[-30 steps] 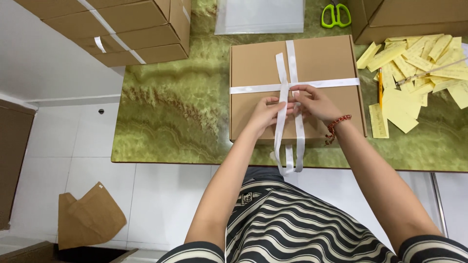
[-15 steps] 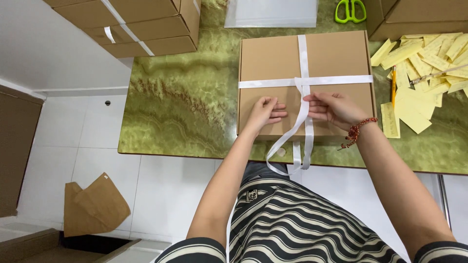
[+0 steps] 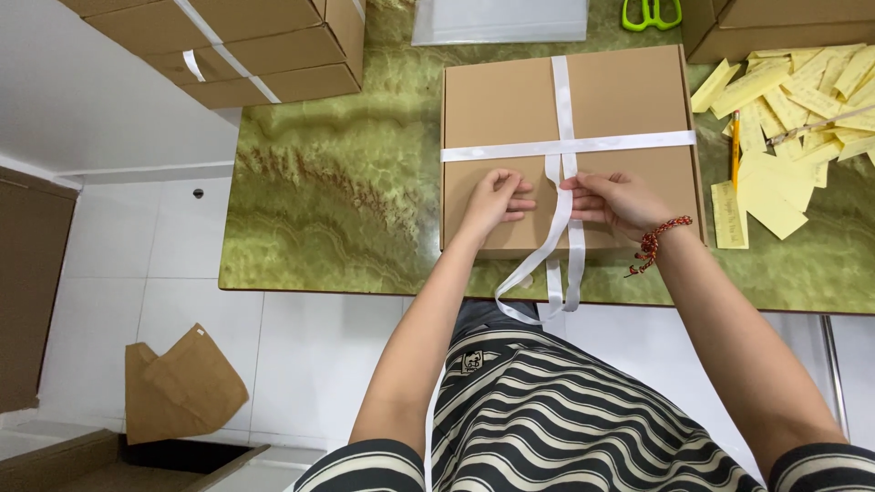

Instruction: The person places a folded black cloth into a clear plastic bag and seals it. They then place the bagged item into a cardboard box, close the box, and tie a white ribbon around it in a decorative bow.

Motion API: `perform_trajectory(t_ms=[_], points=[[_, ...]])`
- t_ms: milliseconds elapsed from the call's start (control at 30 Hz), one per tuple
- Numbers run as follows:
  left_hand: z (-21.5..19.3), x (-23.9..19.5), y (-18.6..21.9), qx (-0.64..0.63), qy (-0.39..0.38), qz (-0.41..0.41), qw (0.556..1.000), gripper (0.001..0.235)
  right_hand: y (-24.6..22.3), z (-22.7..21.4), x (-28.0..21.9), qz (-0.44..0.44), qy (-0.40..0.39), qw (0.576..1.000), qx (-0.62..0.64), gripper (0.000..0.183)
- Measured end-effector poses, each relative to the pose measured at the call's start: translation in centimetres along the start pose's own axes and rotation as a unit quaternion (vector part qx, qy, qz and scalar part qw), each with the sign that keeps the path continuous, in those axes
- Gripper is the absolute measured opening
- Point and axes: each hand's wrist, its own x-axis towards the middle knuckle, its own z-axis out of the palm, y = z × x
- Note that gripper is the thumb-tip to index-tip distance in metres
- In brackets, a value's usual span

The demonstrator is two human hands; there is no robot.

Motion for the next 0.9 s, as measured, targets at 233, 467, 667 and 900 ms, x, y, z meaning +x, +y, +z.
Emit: perform_trajectory(t_ms=[233, 467, 667, 900], points=[[0.6, 3.6, 2.2, 0.259, 0.126, 0.141, 0.947, 0.01, -1.1, 1.7, 1.4, -0.021, 0.034, 0.996, -0.078, 0.026], [4.3, 8.3, 4.3, 0.502, 0.162, 0.215, 0.822, 0.033, -1.1, 1.2, 3.0, -0.01, 0.022, 0.993, -0.117, 0.036], [4.9, 11.2, 4.8, 0.455, 0.16, 0.239, 0.843, 0.016, -4.8, 0.3, 2.8, -0.045, 0.011, 0.982, -0.183, 0.048], [5.7, 10.5, 10.6, 0.255, 0.082, 0.327, 0.906, 0.01, -8.7, 0.0, 10.0, -0.044, 0.055, 0.959, -0.276, 0.035]])
